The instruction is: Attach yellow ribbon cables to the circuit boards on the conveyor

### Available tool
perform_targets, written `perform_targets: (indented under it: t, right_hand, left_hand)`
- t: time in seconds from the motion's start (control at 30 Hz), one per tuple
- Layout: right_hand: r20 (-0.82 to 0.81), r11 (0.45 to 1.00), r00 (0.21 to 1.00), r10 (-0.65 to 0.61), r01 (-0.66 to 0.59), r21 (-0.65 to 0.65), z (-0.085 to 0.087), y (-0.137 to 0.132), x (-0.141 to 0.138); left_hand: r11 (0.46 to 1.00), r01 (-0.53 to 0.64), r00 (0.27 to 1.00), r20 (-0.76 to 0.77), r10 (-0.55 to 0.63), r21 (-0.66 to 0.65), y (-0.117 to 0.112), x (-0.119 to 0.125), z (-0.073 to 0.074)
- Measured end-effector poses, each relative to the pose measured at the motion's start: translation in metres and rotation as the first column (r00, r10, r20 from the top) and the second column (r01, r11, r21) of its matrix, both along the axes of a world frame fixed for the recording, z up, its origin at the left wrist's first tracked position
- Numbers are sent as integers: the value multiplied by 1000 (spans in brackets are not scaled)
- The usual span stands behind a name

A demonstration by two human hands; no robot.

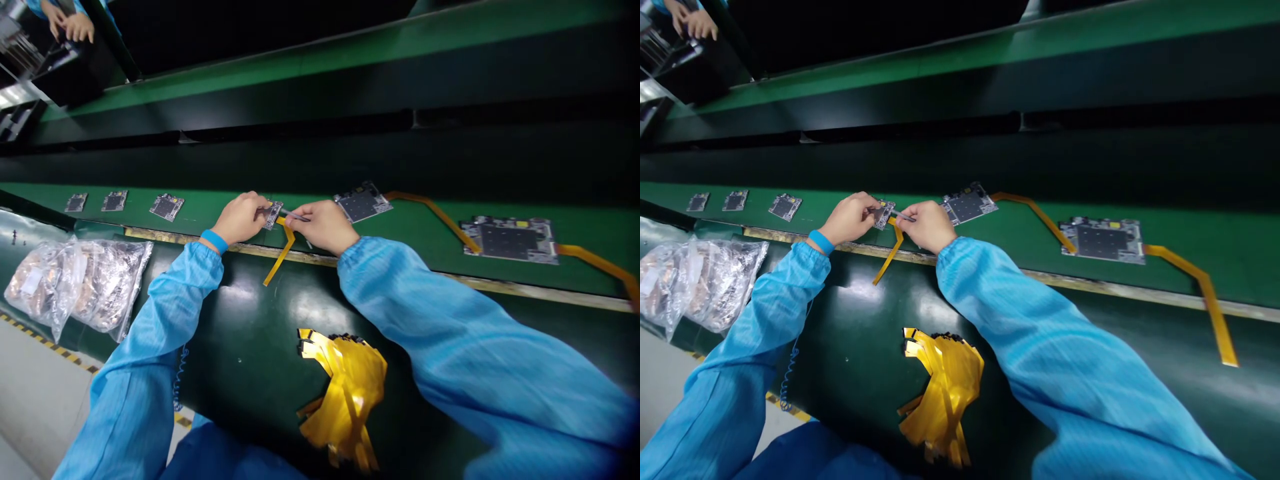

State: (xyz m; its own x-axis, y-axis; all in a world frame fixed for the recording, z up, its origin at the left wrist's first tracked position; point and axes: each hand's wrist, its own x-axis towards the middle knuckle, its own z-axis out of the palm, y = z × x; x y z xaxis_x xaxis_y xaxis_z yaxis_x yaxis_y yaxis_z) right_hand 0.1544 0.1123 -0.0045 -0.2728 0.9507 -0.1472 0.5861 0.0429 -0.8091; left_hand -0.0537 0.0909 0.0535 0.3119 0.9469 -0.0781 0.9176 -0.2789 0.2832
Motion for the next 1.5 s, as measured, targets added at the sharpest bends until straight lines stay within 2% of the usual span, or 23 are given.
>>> perform_targets:
  t: [0.2, 0.37, 0.67, 1.03, 1.33, 1.5]
  right_hand:
    - [50, 999, 999, -4, 2, 34, -3, 1, 6]
    - [27, 1000, 1000, -8, 8, 2, -1, 1, 12]
    - [17, 997, 998, -53, 54, -59, 11, -3, 20]
    - [21, 997, 1000, -11, 12, -76, 0, 2, 31]
    - [50, 993, 999, 6, 0, -116, 6, 5, 39]
    - [41, 991, 999, -21, 26, -133, 8, 3, 42]
  left_hand:
    - [997, 70, 995, -75, -68, 32, -20, -5, -5]
    - [993, 115, 984, -140, -111, 26, -29, -3, -9]
    - [989, 149, 974, -171, -148, -6, -30, 4, -8]
    - [984, 179, 965, -193, -180, -24, -30, 12, -9]
    - [973, 230, 952, -211, -220, 25, -34, 22, -13]
    - [971, 241, 938, -254, -234, -6, -40, 34, -11]
